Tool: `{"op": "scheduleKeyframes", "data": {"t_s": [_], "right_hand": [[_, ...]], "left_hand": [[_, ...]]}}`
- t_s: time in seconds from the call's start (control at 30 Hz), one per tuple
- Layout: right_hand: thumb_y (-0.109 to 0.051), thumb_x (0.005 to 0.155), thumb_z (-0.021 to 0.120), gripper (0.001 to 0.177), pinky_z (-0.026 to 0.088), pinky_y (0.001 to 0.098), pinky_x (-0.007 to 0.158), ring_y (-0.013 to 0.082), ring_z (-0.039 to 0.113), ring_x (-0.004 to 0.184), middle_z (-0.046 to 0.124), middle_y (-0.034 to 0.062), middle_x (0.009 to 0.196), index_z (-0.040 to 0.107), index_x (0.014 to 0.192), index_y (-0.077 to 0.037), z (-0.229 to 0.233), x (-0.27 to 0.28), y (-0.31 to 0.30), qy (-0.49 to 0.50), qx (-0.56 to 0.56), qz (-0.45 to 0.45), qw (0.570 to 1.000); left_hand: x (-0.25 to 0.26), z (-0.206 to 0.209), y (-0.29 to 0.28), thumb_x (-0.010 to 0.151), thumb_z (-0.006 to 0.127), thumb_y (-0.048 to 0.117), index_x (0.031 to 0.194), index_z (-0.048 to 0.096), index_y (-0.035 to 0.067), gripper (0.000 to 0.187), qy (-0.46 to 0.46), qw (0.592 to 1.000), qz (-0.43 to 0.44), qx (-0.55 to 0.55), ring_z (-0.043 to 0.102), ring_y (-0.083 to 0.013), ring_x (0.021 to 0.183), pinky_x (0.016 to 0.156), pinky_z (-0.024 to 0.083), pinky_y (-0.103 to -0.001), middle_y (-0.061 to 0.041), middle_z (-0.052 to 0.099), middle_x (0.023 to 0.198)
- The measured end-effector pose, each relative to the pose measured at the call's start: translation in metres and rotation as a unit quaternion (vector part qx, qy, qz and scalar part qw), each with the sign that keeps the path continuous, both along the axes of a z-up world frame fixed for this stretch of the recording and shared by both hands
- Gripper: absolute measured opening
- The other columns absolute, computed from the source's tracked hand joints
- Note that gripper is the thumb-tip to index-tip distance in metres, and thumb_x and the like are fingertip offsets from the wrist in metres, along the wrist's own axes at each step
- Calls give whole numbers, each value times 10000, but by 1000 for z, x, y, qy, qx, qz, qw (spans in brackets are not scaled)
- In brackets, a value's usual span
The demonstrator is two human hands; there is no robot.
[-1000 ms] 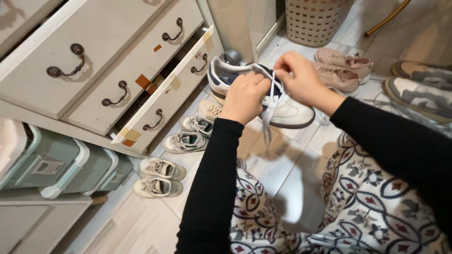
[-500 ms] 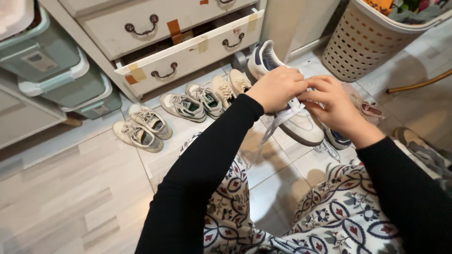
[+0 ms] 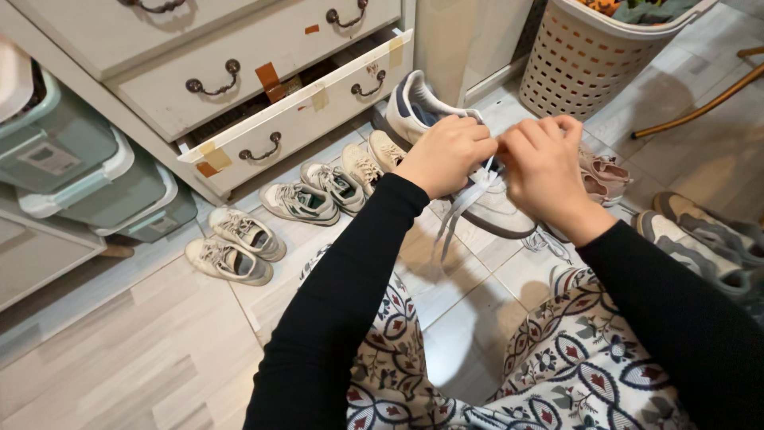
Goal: The person sits on the floor and removes the laces from a white sneaker, then re-laces the same shoe by threading the laces through the eyelets and tying them.
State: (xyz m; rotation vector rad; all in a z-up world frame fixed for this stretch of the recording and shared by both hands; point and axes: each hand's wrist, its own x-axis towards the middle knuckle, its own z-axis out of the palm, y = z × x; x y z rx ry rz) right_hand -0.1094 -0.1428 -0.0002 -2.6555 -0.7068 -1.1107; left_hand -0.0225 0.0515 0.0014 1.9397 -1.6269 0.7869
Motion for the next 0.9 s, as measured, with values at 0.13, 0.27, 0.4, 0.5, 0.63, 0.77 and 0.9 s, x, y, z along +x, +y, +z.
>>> {"op": "scheduleKeyframes", "data": {"t_s": [0.13,0.27,0.4,0.5,0.63,0.77,0.9], "right_hand": [[-35,941,696,116,323,478,1010,283,574,1020,607,53,995,626,1005,-103,-10,14,-17,9,65,-65,996],[-64,979,700,89,323,474,992,281,589,1009,613,51,990,625,1013,-99,-19,31,-36,33,160,-96,982],[-80,968,703,88,373,453,981,298,587,1034,621,72,1003,640,1028,-94,-16,34,-41,87,141,-47,985],[-57,906,684,220,408,441,1022,337,557,1163,628,117,1198,650,1123,-71,-8,25,-35,79,117,89,986],[-67,750,737,288,395,465,985,350,552,1141,651,107,1158,691,1034,-81,0,15,-21,115,11,159,981],[-94,779,760,231,403,449,973,323,563,1096,649,67,1067,672,992,-89,3,8,-15,141,7,161,977],[-54,822,739,183,391,452,974,287,570,984,618,48,972,634,970,-77,4,-2,-12,70,-26,74,994]], "left_hand": [[-4,1,-5,732,699,34,829,578,88,164,5,1000,-3,-13,613,-281,902,809,484,-407,-56,599,873],[-8,-1,-13,711,682,23,883,593,84,203,-10,1000,-4,-14,617,-278,908,806,488,-406,-56,617,915],[-4,-8,-16,699,688,38,871,587,88,206,-9,1000,19,23,631,-280,932,820,504,-405,-61,617,902],[3,-13,-11,711,667,64,874,588,91,183,-19,999,26,35,637,-270,950,828,509,-401,-54,626,911],[8,-18,-8,835,637,130,888,591,103,75,-52,998,29,37,634,-246,953,831,493,-391,-47,627,925],[2,-20,-5,887,610,165,894,589,112,56,-50,996,35,61,632,-233,947,828,475,-376,-41,611,907],[-4,-18,0,893,590,130,940,571,94,62,-37,997,34,62,623,-240,984,868,482,-378,-52,595,953]]}}
